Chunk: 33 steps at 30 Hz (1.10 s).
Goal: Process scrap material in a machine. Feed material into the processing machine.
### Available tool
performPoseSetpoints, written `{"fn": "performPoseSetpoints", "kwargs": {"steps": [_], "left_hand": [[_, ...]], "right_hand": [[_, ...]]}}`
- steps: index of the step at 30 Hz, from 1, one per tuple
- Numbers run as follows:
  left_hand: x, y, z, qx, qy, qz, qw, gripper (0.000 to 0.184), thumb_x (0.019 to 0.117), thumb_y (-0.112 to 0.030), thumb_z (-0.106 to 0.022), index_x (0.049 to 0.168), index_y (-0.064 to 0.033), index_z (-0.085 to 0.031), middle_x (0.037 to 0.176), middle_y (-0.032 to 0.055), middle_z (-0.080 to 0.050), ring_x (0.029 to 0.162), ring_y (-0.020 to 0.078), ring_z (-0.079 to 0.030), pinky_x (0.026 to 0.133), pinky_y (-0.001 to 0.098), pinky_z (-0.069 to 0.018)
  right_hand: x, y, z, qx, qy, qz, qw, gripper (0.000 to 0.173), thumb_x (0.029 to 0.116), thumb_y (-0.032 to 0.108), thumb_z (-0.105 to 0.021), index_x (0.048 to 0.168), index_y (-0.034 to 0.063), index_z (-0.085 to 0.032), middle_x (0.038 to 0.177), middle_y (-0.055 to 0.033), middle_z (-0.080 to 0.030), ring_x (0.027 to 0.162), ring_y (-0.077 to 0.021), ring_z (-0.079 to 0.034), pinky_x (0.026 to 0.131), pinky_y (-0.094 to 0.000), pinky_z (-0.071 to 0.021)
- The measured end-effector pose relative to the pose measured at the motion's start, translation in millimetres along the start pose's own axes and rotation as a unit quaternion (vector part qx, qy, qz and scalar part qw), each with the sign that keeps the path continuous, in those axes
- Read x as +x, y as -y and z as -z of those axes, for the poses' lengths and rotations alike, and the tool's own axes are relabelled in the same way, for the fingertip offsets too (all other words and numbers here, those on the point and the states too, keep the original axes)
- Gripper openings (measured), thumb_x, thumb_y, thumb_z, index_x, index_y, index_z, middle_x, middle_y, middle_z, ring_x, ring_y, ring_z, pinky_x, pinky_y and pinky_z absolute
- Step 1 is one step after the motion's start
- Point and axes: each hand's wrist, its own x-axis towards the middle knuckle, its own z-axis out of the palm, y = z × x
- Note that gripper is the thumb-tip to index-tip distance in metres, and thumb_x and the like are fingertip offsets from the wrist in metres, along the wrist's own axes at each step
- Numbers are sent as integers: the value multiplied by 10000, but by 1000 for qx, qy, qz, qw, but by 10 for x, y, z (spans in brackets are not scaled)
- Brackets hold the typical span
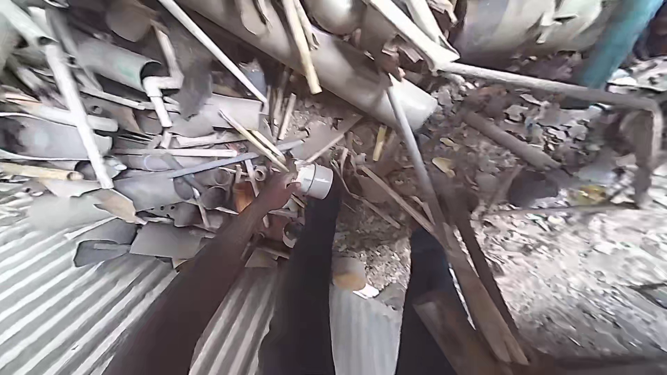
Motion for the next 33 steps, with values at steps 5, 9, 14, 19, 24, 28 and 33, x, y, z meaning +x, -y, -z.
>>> {"fn": "performPoseSetpoints", "kwargs": {"steps": [5,9,14,19,24,28,33], "left_hand": [[-586,-949,-723,66,98,-10,993,419,1036,-346,-611,1338,-58,-572,1012,229,-683,963,420,-673,868,635,-522],[-922,-1720,-1292,55,272,-152,949,463,996,-372,-649,1332,-56,-613,1038,223,-709,996,424,-686,892,657,-515],[-1034,-2167,-1982,-26,458,-168,872,646,944,-301,-753,1507,-124,-489,1160,244,-686,999,371,-675,954,605,-501],[-1362,-2343,-2210,-28,566,-93,819,306,1011,-243,-661,1173,17,-661,1052,137,-689,923,185,-638,889,442,-519],[-1747,-2449,-2223,-50,479,-47,875,356,1034,-320,-619,1058,31,-666,954,118,-662,868,175,-609,869,438,-504],[-2399,-2692,-1469,5,347,-129,929,424,999,-322,-675,1291,-15,-648,1149,190,-703,1083,287,-670,1008,531,-505],[-3322,-2677,-315,138,116,-85,980,369,1018,-357,-640,1092,-3,-718,926,208,-709,888,380,-692,854,627,-527]], "right_hand": [[-171,184,33,-19,-3,-10,1000,476,897,6,-701,1340,-9,-529,1039,-98,-662,857,-111,-624,794,-316,-543],[-13,-66,117,40,46,65,996,458,841,58,-755,1257,10,-568,1026,-43,-662,867,-62,-629,807,-269,-550],[31,-151,115,27,66,62,996,318,884,21,-716,1175,13,-587,926,-44,-646,791,-64,-603,750,-264,-531],[202,-563,144,27,89,123,988,416,776,167,-798,1130,51,-615,905,-13,-648,777,-82,-603,724,-300,-525],[72,-732,229,39,101,174,979,475,740,137,-825,1158,63,-613,901,11,-666,768,-55,-629,731,-275,-556],[-451,-833,494,-18,74,207,975,537,771,52,-830,1251,8,-592,1032,-72,-673,883,-97,-639,840,-321,-553],[-948,-1334,782,-98,-23,286,953,570,712,173,-894,1206,36,-645,1003,-92,-704,904,-163,-675,868,-403,-547]]}}
